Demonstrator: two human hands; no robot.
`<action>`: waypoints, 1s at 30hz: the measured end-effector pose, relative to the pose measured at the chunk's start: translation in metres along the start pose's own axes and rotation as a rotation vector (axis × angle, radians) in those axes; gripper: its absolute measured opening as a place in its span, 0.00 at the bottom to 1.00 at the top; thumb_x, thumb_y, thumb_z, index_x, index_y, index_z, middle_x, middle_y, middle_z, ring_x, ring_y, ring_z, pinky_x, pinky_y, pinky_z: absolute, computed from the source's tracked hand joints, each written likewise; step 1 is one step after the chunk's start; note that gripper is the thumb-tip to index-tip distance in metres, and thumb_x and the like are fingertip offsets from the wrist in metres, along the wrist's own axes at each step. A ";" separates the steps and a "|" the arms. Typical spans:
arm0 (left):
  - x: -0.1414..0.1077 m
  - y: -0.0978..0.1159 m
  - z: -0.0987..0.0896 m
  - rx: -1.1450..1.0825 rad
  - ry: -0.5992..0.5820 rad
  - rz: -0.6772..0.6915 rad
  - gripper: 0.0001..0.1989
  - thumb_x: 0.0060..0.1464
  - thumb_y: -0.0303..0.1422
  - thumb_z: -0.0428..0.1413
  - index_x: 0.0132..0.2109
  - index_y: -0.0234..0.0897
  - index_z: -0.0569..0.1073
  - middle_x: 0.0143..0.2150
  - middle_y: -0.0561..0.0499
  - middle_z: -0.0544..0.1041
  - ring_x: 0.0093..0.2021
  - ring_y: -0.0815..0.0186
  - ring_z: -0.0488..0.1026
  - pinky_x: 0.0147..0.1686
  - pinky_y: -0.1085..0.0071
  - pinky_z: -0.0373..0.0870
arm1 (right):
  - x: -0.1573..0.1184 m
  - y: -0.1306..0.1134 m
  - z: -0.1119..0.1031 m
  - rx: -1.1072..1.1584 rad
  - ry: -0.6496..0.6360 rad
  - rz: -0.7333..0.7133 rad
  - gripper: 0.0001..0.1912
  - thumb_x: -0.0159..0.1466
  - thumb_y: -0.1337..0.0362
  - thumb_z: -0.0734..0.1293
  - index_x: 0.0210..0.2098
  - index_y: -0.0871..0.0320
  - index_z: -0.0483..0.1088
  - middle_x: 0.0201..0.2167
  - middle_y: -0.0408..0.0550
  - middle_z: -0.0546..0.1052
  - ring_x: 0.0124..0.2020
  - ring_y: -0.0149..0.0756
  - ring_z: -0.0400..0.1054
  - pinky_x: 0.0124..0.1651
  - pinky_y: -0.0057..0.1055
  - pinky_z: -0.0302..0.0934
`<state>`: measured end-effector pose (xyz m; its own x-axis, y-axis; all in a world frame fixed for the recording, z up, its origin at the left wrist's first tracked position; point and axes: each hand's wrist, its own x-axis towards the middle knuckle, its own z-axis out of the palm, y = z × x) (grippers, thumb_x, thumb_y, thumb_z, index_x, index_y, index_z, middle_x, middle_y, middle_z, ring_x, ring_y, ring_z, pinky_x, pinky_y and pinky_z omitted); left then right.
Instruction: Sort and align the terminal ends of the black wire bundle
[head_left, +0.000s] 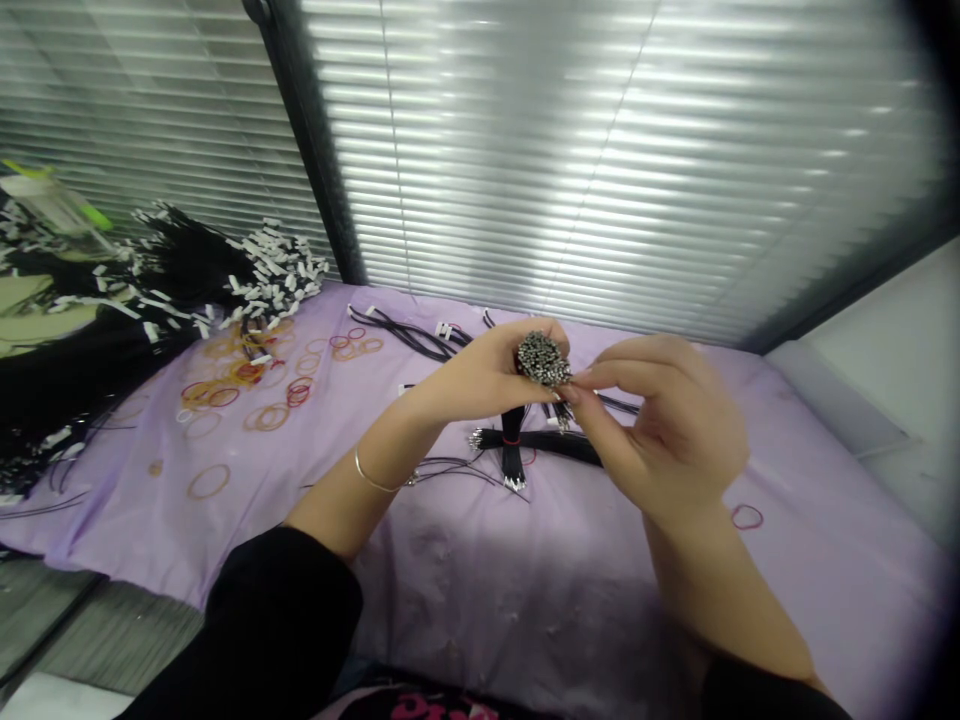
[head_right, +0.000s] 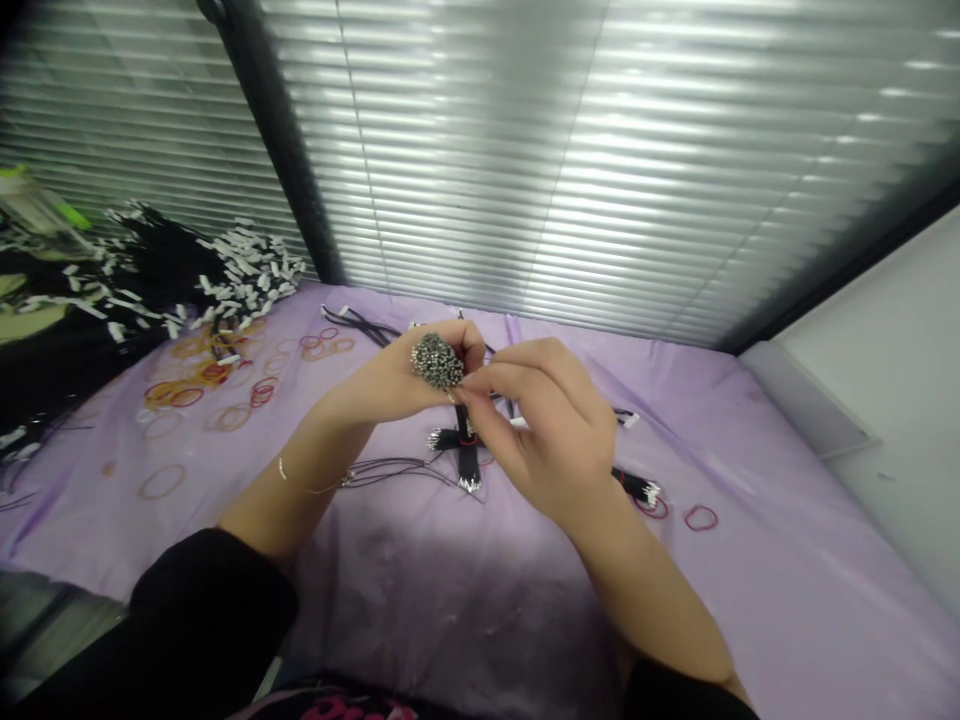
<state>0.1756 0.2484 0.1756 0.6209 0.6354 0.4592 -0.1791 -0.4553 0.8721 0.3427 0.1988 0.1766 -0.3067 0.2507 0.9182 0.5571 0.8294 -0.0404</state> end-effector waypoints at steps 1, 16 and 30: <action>0.000 0.000 0.000 0.000 -0.001 -0.003 0.13 0.45 0.27 0.63 0.32 0.32 0.65 0.28 0.55 0.65 0.30 0.74 0.63 0.31 0.74 0.62 | 0.000 0.000 0.000 0.006 0.000 0.001 0.12 0.55 0.76 0.70 0.36 0.58 0.68 0.31 0.45 0.73 0.32 0.31 0.67 0.32 0.31 0.63; 0.000 0.000 -0.001 -0.019 -0.095 -0.001 0.14 0.45 0.29 0.63 0.33 0.33 0.64 0.28 0.56 0.63 0.30 0.74 0.62 0.30 0.75 0.62 | 0.003 0.002 -0.004 0.113 -0.042 0.058 0.11 0.54 0.75 0.70 0.34 0.58 0.67 0.30 0.44 0.72 0.31 0.31 0.66 0.33 0.31 0.61; -0.002 -0.006 -0.007 -0.291 -0.133 0.016 0.16 0.45 0.36 0.65 0.34 0.33 0.66 0.31 0.52 0.68 0.32 0.72 0.66 0.33 0.74 0.65 | 0.003 0.003 -0.006 0.255 -0.039 0.071 0.09 0.56 0.74 0.69 0.33 0.57 0.68 0.29 0.44 0.72 0.31 0.33 0.68 0.31 0.32 0.63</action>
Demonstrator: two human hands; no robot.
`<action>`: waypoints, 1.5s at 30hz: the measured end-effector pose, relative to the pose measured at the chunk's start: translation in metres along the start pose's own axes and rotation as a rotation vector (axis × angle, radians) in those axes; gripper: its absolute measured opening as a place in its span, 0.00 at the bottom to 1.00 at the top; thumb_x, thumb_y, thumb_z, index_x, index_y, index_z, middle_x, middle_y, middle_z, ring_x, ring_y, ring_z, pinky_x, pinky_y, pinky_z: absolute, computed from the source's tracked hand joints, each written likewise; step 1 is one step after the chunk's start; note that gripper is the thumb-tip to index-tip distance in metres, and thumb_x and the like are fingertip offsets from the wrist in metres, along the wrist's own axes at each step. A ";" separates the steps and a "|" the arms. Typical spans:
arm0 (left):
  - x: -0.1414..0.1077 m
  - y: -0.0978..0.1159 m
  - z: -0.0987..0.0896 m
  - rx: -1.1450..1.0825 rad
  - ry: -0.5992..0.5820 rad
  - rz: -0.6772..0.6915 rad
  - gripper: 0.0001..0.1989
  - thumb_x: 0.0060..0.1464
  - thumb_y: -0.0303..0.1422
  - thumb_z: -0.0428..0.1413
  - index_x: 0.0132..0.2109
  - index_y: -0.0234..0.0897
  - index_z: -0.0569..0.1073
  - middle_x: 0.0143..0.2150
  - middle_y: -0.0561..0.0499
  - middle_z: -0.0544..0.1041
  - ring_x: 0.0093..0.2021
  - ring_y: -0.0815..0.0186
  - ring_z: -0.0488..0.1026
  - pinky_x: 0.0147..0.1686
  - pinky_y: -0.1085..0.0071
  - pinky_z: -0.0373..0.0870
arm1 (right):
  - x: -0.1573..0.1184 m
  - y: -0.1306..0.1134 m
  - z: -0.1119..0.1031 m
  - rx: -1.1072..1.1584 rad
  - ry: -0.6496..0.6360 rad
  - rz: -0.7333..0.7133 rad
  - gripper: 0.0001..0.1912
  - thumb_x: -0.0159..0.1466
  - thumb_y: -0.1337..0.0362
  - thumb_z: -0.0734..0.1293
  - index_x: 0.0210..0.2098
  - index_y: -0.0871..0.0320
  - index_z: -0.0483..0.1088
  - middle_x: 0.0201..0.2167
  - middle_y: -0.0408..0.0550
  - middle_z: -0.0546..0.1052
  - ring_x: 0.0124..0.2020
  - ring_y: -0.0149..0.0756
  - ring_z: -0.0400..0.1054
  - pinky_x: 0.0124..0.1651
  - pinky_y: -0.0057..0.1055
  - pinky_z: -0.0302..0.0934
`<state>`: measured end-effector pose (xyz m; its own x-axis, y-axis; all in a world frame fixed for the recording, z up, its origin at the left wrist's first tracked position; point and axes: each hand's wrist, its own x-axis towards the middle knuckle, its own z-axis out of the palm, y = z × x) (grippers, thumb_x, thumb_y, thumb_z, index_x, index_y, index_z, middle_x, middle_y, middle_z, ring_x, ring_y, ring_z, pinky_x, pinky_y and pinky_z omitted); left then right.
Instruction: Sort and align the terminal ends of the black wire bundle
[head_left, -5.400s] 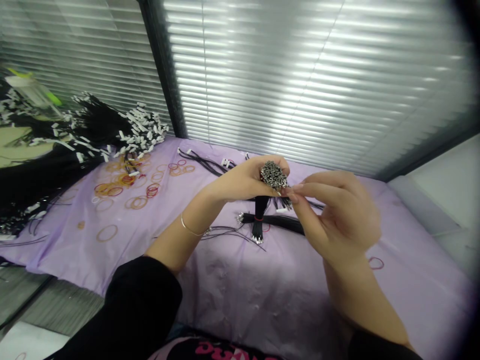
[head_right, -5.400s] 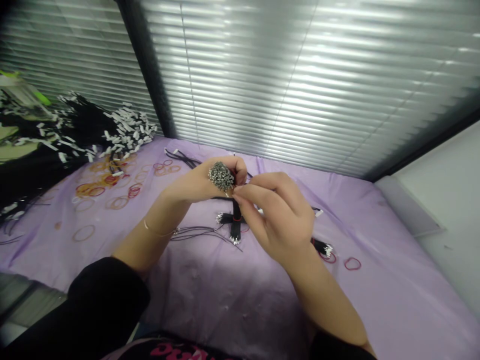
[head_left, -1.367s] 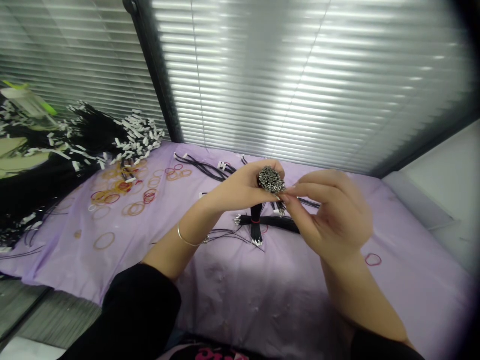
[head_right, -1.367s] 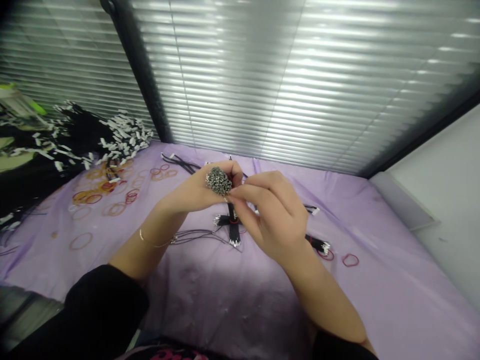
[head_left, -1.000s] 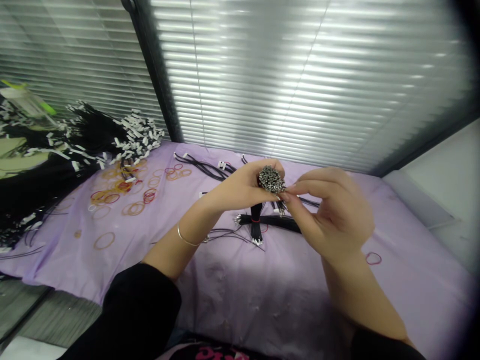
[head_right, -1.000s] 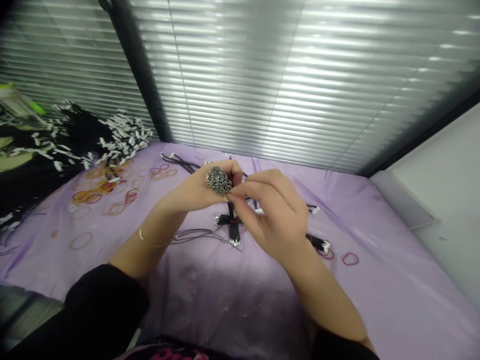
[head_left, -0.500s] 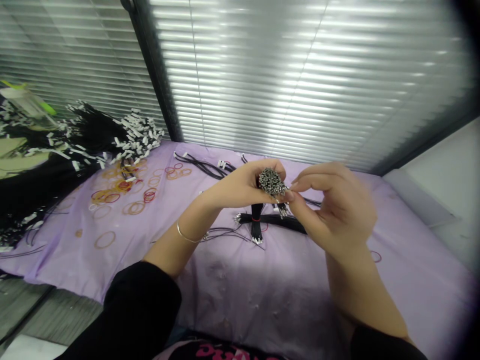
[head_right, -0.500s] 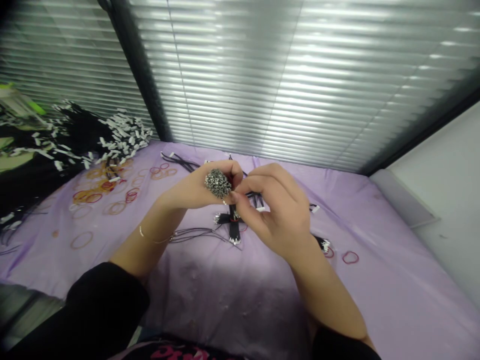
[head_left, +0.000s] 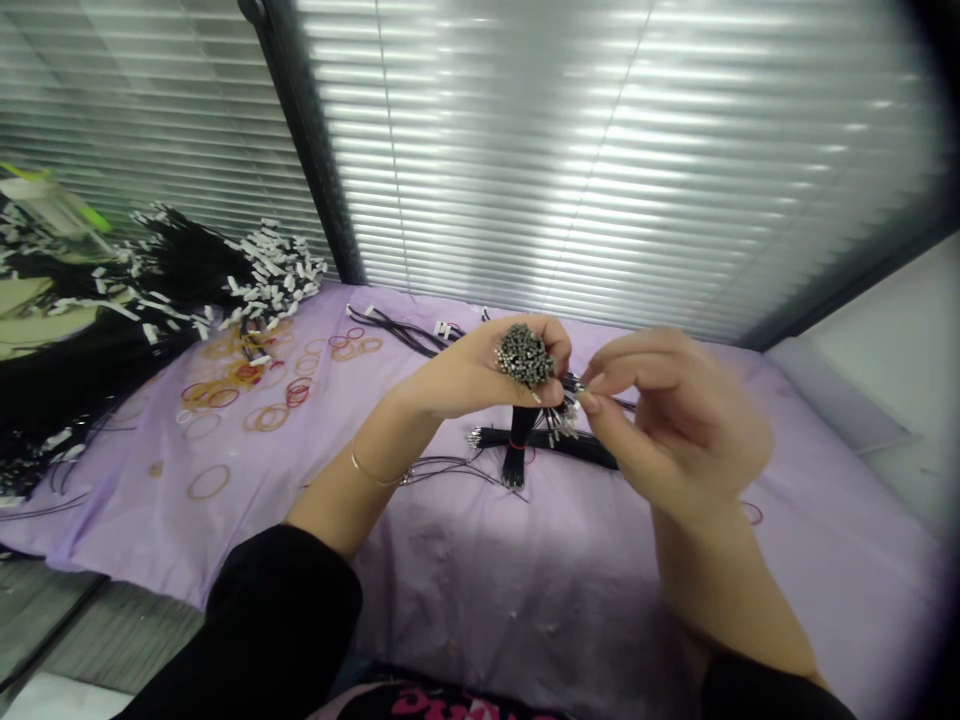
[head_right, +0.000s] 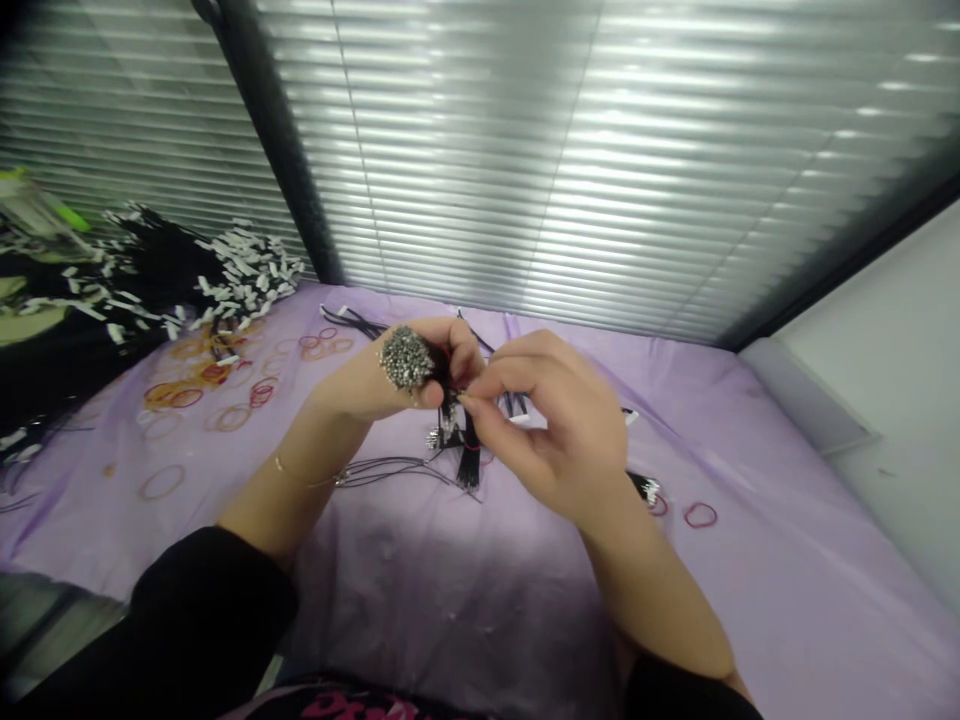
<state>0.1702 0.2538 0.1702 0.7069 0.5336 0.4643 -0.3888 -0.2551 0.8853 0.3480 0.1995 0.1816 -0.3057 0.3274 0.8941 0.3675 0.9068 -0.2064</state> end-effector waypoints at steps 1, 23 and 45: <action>0.000 -0.001 0.001 -0.038 0.023 0.004 0.16 0.46 0.35 0.65 0.34 0.33 0.66 0.31 0.52 0.68 0.33 0.72 0.67 0.33 0.75 0.65 | 0.000 0.000 0.000 -0.066 -0.017 -0.072 0.10 0.55 0.75 0.70 0.34 0.58 0.68 0.30 0.45 0.72 0.31 0.33 0.68 0.32 0.33 0.64; 0.006 -0.001 0.014 0.202 0.285 -0.027 0.12 0.42 0.25 0.62 0.31 0.33 0.65 0.28 0.56 0.63 0.29 0.75 0.61 0.29 0.76 0.60 | -0.002 -0.002 0.006 -0.270 0.049 -0.152 0.14 0.54 0.75 0.71 0.38 0.57 0.69 0.30 0.46 0.73 0.31 0.33 0.68 0.31 0.32 0.65; 0.006 0.000 0.013 0.285 0.244 -0.002 0.11 0.43 0.25 0.62 0.31 0.33 0.65 0.27 0.57 0.64 0.28 0.75 0.60 0.30 0.75 0.60 | -0.001 0.000 0.011 -0.365 0.159 -0.204 0.14 0.52 0.76 0.72 0.36 0.58 0.69 0.28 0.45 0.72 0.28 0.32 0.66 0.28 0.32 0.61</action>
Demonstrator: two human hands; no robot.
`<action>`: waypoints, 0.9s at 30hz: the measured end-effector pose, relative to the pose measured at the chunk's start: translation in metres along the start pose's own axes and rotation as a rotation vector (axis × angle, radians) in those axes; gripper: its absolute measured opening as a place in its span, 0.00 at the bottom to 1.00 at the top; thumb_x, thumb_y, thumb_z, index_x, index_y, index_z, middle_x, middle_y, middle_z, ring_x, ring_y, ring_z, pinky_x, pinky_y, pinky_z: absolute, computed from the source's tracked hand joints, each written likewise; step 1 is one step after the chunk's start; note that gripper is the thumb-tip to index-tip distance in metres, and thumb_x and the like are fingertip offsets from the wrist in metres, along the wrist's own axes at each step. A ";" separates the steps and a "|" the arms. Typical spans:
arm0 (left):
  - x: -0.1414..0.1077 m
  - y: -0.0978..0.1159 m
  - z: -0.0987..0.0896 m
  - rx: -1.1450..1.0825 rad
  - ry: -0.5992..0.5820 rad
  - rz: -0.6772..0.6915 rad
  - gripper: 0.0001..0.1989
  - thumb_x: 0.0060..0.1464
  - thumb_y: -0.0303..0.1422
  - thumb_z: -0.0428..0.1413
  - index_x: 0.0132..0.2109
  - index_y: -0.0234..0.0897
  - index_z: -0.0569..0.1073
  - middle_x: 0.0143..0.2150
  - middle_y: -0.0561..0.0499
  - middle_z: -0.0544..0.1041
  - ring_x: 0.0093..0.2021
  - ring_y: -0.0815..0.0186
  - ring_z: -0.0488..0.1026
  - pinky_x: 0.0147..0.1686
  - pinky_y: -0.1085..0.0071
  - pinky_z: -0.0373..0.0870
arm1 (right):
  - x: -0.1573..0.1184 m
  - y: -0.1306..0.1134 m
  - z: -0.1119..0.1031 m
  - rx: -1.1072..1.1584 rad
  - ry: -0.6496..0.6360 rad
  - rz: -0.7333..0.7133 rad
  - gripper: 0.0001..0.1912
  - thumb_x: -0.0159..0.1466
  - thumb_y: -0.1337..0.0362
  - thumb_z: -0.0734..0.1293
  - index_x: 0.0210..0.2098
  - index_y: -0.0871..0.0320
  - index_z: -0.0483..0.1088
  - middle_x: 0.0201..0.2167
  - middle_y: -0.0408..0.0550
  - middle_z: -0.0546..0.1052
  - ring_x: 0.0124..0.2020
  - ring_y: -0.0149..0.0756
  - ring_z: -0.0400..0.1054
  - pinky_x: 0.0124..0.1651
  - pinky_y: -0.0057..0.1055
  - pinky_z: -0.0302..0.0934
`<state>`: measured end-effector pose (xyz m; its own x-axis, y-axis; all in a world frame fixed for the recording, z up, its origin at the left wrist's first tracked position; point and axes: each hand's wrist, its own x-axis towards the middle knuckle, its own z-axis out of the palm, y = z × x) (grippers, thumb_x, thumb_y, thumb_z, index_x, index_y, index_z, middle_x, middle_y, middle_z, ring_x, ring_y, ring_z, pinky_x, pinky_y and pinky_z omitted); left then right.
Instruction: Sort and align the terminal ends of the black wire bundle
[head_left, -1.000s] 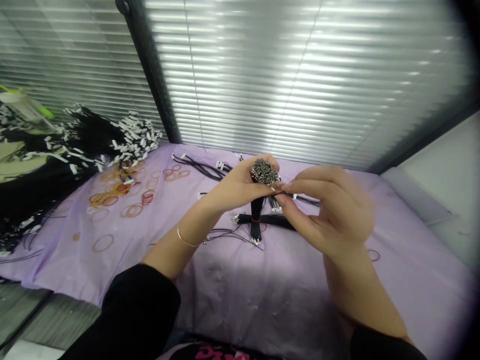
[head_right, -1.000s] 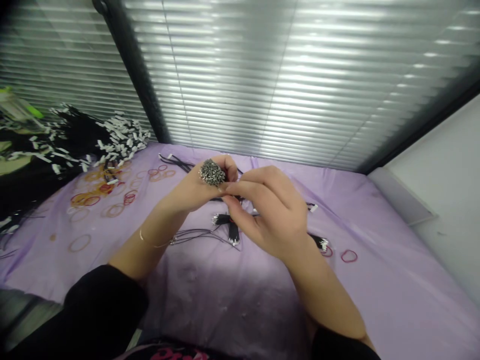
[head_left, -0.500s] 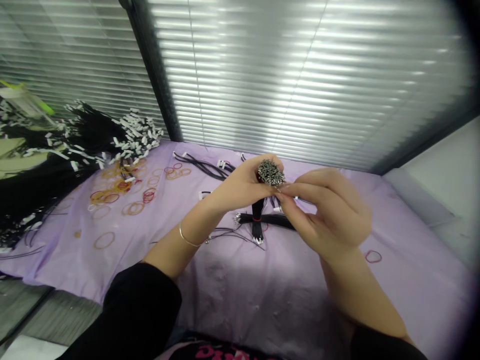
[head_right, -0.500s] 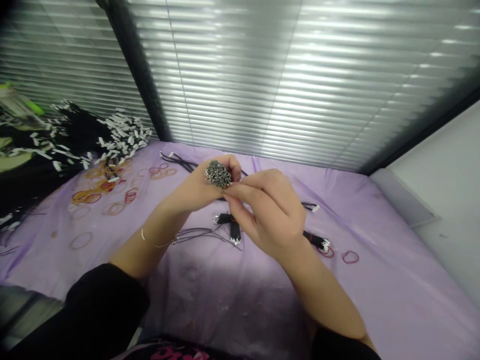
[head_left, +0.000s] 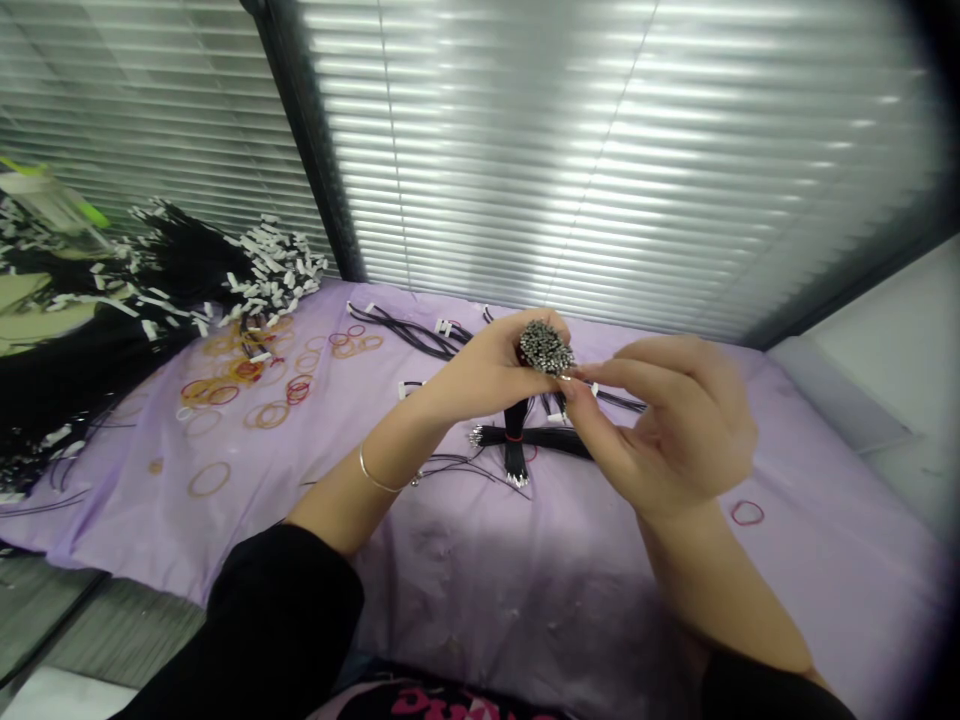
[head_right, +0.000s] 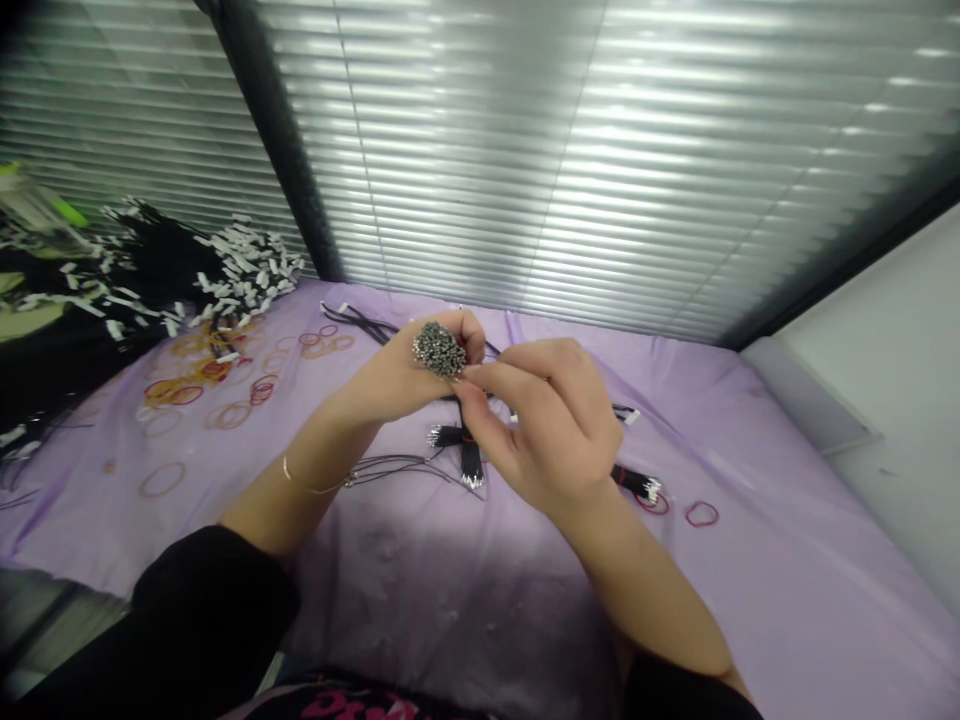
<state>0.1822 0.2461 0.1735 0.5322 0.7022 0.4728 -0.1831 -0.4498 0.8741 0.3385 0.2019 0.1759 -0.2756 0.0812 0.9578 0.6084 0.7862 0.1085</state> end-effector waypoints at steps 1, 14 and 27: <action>0.000 0.000 0.000 0.000 0.003 -0.007 0.11 0.43 0.25 0.62 0.31 0.33 0.65 0.27 0.57 0.64 0.28 0.75 0.60 0.30 0.75 0.60 | 0.000 0.000 0.000 0.002 -0.001 0.001 0.13 0.52 0.76 0.72 0.36 0.58 0.70 0.28 0.45 0.72 0.28 0.32 0.66 0.28 0.32 0.61; 0.000 0.002 0.001 -0.012 -0.010 -0.003 0.11 0.43 0.21 0.60 0.31 0.32 0.65 0.26 0.58 0.64 0.28 0.76 0.60 0.30 0.77 0.60 | -0.002 0.001 0.001 0.020 -0.010 0.024 0.13 0.52 0.76 0.72 0.34 0.58 0.69 0.27 0.45 0.71 0.28 0.32 0.65 0.28 0.31 0.61; 0.002 -0.002 0.000 0.018 -0.005 0.036 0.10 0.43 0.21 0.60 0.30 0.32 0.65 0.26 0.58 0.64 0.27 0.76 0.60 0.29 0.77 0.60 | -0.002 0.000 0.000 0.079 -0.072 0.037 0.13 0.52 0.77 0.71 0.35 0.59 0.68 0.28 0.46 0.71 0.29 0.32 0.66 0.29 0.31 0.62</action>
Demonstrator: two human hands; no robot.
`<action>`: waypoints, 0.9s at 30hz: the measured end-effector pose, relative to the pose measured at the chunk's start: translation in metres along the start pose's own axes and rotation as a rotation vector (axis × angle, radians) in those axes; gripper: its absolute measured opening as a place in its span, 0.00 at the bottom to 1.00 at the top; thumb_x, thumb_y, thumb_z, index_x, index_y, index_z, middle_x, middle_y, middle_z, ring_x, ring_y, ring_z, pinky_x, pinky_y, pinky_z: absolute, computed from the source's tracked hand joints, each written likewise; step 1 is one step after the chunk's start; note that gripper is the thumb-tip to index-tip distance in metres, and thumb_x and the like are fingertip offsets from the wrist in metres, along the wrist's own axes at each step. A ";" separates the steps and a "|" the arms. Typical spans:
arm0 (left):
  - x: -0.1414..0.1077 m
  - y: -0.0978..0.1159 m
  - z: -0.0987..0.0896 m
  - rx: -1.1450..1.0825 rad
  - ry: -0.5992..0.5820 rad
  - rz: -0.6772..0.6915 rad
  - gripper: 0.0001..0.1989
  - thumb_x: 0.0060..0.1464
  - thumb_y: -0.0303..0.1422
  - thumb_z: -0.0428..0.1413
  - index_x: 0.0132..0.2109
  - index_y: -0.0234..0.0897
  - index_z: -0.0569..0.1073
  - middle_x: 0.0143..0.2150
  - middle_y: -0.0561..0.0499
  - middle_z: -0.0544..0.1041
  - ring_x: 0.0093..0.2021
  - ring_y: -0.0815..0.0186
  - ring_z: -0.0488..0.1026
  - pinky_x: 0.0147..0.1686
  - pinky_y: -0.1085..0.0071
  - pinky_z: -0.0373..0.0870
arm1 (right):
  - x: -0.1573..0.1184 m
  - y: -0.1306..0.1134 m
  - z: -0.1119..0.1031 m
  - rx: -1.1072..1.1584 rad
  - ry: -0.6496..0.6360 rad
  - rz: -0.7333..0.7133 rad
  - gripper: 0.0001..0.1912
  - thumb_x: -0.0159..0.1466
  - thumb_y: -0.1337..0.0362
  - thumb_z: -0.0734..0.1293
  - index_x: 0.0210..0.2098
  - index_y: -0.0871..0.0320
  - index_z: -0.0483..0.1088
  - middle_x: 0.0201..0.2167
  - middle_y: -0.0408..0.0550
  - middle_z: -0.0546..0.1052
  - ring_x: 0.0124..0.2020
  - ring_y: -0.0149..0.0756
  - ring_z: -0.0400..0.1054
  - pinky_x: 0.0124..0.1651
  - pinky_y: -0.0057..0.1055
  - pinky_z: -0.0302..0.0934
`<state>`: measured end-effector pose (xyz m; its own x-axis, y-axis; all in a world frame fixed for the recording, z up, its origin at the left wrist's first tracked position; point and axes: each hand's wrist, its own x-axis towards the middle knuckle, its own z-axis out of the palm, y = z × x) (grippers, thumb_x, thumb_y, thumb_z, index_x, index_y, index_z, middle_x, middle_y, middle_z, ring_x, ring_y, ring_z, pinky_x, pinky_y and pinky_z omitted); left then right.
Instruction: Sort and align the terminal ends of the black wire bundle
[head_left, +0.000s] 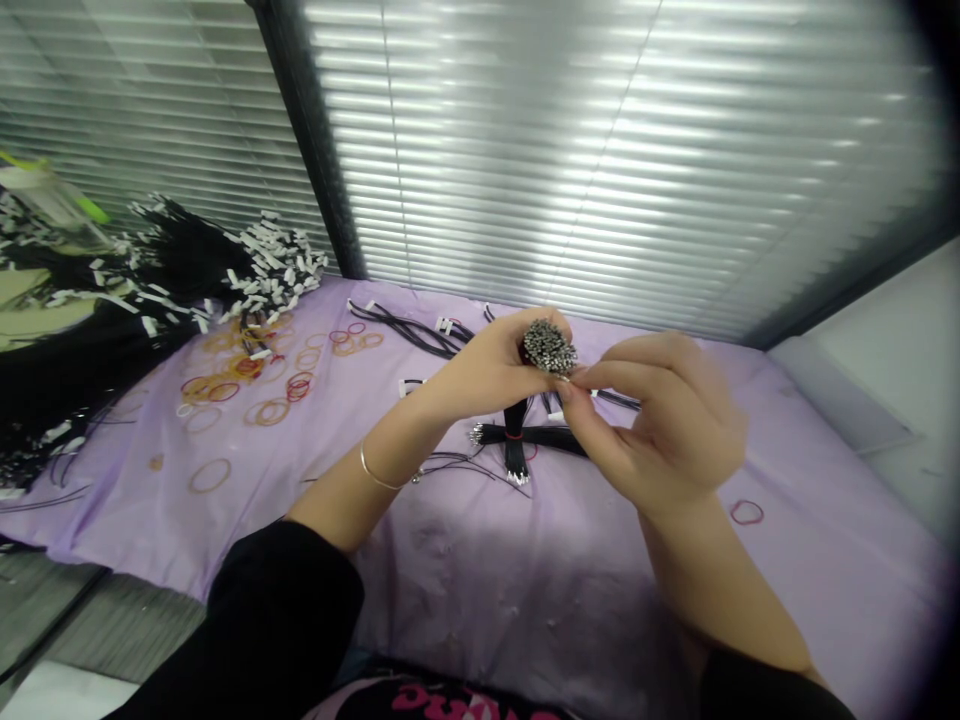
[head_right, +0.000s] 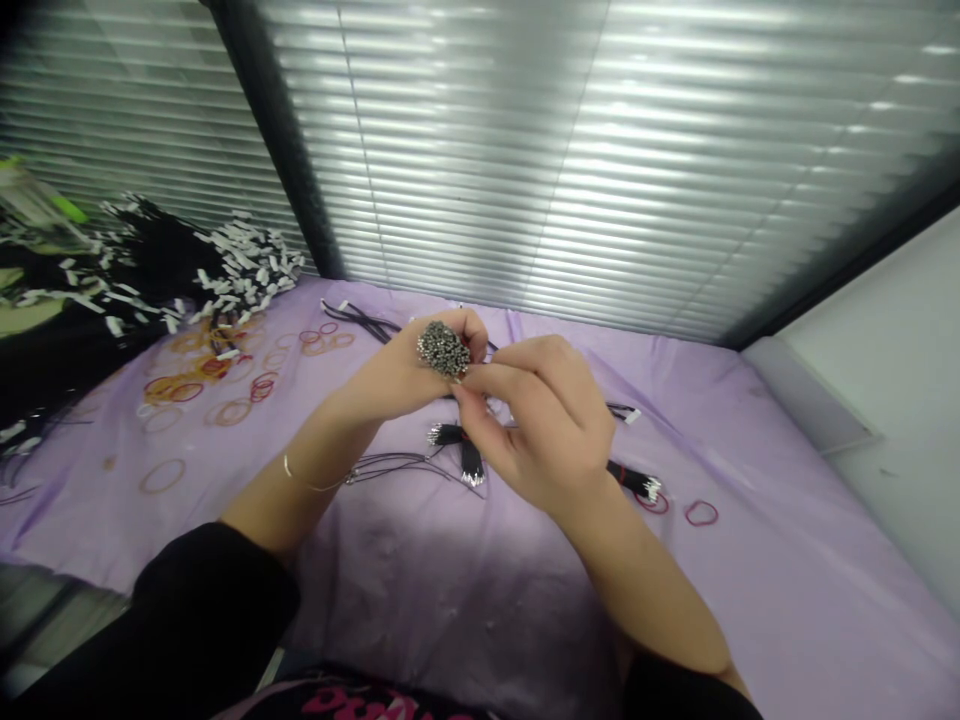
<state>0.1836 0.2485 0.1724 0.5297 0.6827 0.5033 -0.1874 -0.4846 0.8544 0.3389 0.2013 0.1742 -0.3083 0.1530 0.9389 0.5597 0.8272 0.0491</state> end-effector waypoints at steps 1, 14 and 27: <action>0.000 0.000 0.000 0.005 0.002 0.002 0.10 0.43 0.22 0.60 0.30 0.32 0.65 0.26 0.58 0.64 0.27 0.76 0.60 0.29 0.77 0.60 | 0.000 0.000 0.000 0.001 -0.010 0.001 0.13 0.52 0.77 0.71 0.35 0.58 0.68 0.29 0.46 0.71 0.29 0.32 0.66 0.29 0.31 0.62; -0.002 0.007 -0.007 -0.065 -0.057 -0.123 0.13 0.43 0.25 0.64 0.31 0.32 0.65 0.27 0.57 0.64 0.29 0.76 0.61 0.30 0.77 0.60 | 0.002 0.002 -0.006 0.191 -0.102 0.323 0.08 0.55 0.74 0.70 0.30 0.57 0.68 0.28 0.42 0.71 0.30 0.30 0.64 0.32 0.31 0.59; -0.004 0.000 -0.025 -0.272 -0.261 -0.160 0.17 0.43 0.26 0.66 0.35 0.33 0.65 0.31 0.55 0.66 0.31 0.76 0.64 0.30 0.77 0.62 | 0.001 -0.004 -0.003 0.609 -0.196 0.804 0.05 0.59 0.70 0.68 0.28 0.57 0.68 0.26 0.39 0.68 0.28 0.25 0.63 0.31 0.23 0.60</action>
<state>0.1607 0.2599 0.1739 0.7553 0.5592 0.3418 -0.2793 -0.1973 0.9397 0.3389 0.1966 0.1765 -0.1657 0.8234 0.5427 0.1877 0.5666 -0.8023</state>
